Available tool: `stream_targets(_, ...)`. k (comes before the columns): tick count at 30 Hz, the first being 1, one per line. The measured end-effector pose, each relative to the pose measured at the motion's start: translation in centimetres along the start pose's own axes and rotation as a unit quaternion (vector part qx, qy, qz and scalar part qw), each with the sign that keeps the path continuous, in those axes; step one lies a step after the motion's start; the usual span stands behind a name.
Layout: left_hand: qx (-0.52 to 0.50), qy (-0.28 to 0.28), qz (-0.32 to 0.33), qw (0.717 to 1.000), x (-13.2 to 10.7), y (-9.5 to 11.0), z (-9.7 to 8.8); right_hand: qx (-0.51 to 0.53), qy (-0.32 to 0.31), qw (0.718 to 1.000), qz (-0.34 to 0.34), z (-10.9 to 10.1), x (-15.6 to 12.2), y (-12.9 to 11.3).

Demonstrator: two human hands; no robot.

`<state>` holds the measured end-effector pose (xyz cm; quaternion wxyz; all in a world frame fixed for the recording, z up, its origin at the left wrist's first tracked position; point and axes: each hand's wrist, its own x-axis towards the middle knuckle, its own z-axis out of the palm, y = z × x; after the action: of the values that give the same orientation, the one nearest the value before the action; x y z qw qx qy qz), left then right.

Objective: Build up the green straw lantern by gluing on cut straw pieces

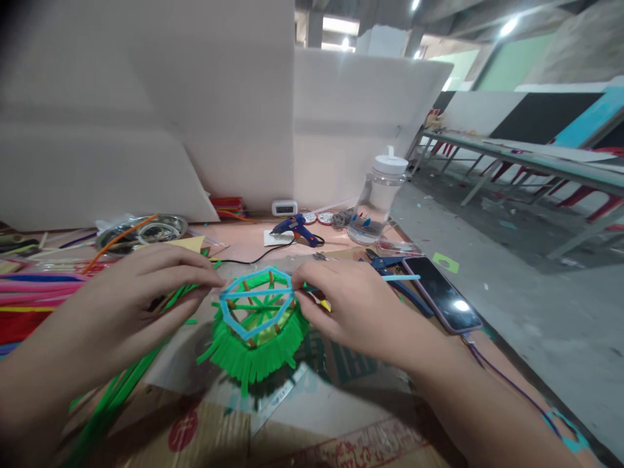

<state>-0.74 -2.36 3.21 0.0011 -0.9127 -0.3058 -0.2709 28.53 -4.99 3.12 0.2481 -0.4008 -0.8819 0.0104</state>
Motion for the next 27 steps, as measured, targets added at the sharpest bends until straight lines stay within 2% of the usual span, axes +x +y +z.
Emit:
stream_targets(2,0.008,0.051,0.006,0.999,0.0,1.0,0.3,-0.01,0.041,0.999,-0.014,-0.2,0.1,-0.3)
stream_targets(4,0.018,0.073,0.017,0.997,0.2,2.4,0.8,-0.023,0.076,0.996,-0.032,-0.3,0.1,-0.8)
stream_targets(9,0.03,0.088,0.027,0.995,1.0,5.3,2.1,-0.045,0.115,0.99,-0.071,0.1,-0.1,-1.7)
stream_targets(15,0.01,0.14,0.012,0.99,1.8,6.7,2.6,-0.057,0.15,0.983,-0.089,0.4,-0.1,-2.0)
stream_targets(17,-0.018,0.142,0.001,0.99,1.7,7.1,2.7,-0.062,0.167,0.979,-0.095,0.4,-0.1,-2.2)
stream_targets(21,-0.089,0.101,-0.025,0.991,1.4,8.2,2.5,-0.091,0.211,0.968,-0.099,0.8,0.0,-2.5)
stream_targets(23,-0.115,0.078,-0.026,0.99,1.2,8.4,1.8,-0.099,0.224,0.964,-0.1,0.6,-0.1,-2.6)
stream_targets(25,-0.128,0.066,-0.03,0.989,0.9,7.7,0.7,-0.093,0.212,0.969,-0.084,-0.2,-0.4,-2.7)
stream_targets(26,-0.127,0.067,-0.044,0.989,0.6,7.0,0.0,-0.082,0.204,0.973,-0.065,-0.8,-0.6,-2.7)
stream_targets(27,-0.107,0.095,-0.08,0.986,0.3,5.9,-0.6,-0.068,0.2,0.976,-0.041,-1.4,-0.8,-2.6)
